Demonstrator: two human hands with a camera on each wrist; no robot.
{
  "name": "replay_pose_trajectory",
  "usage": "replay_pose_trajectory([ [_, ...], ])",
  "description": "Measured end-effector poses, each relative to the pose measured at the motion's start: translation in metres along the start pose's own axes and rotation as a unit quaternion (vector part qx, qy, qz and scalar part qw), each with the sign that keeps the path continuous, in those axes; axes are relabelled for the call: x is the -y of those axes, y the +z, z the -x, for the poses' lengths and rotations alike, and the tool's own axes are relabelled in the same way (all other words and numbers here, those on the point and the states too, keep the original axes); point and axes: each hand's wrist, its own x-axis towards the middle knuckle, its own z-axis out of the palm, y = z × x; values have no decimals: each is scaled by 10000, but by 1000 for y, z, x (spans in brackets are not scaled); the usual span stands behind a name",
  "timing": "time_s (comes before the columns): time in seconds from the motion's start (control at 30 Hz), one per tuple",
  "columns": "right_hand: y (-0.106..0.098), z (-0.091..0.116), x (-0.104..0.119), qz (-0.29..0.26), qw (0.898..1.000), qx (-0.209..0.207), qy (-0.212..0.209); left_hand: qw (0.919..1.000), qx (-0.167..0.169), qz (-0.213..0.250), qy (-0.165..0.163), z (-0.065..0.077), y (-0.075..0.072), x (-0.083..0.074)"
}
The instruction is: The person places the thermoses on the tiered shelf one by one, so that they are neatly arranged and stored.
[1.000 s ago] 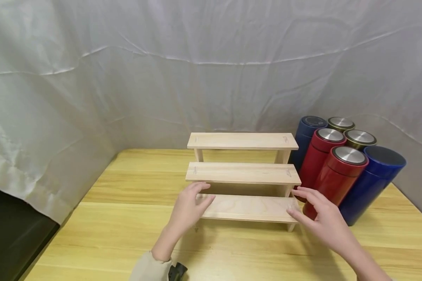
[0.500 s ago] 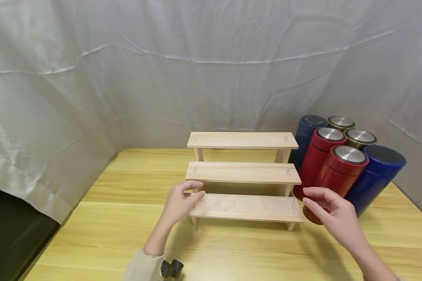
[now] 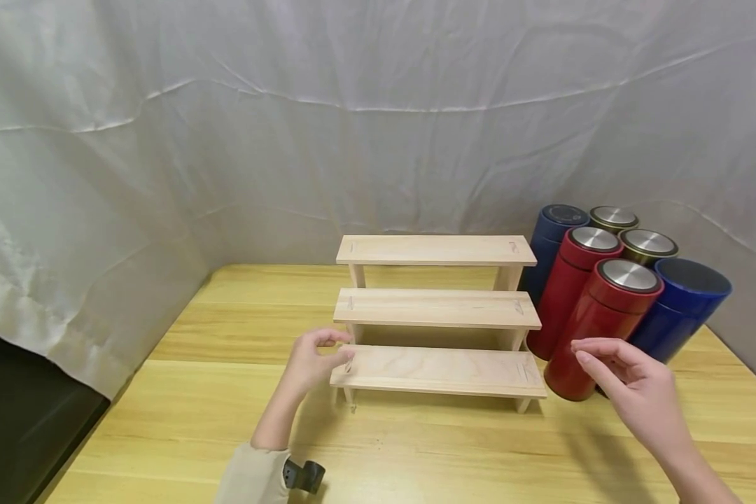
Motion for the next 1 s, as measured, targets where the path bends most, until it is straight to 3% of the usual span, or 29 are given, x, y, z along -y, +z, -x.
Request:
replay_pose_trajectory([
  [0.23, -14, 3, -4, -129, 9996, -211, 135, 9979, 481, 304, -309, -1, -4, 10],
  [0.43, -27, 3, -1, 1035, 9933, -491, 163, 9947, 665, 749, -252, -3, -7, 18],
  [0.53, -33, 3, 0, 1360, 9885, -632, 180, 9932, 675, 829, -469, -5, -6, 19],
  [0.67, -42, 3, -2, 1147, 9894, -850, 266, 9902, 659, 829, -910, -7, -3, 19],
  [0.8, -49, 2, -4, 741, 9893, -1204, 367, 9885, 747, 791, -1054, -8, -1, 23],
  [0.87, -53, 1, -6, 506, 9889, -1368, 265, 9879, 809, 772, -1077, -9, 0, 25],
  [1.0, -60, -2, -11, -511, 9872, -1504, -168, 9867, 940, 792, -1067, -10, -1, 28],
])
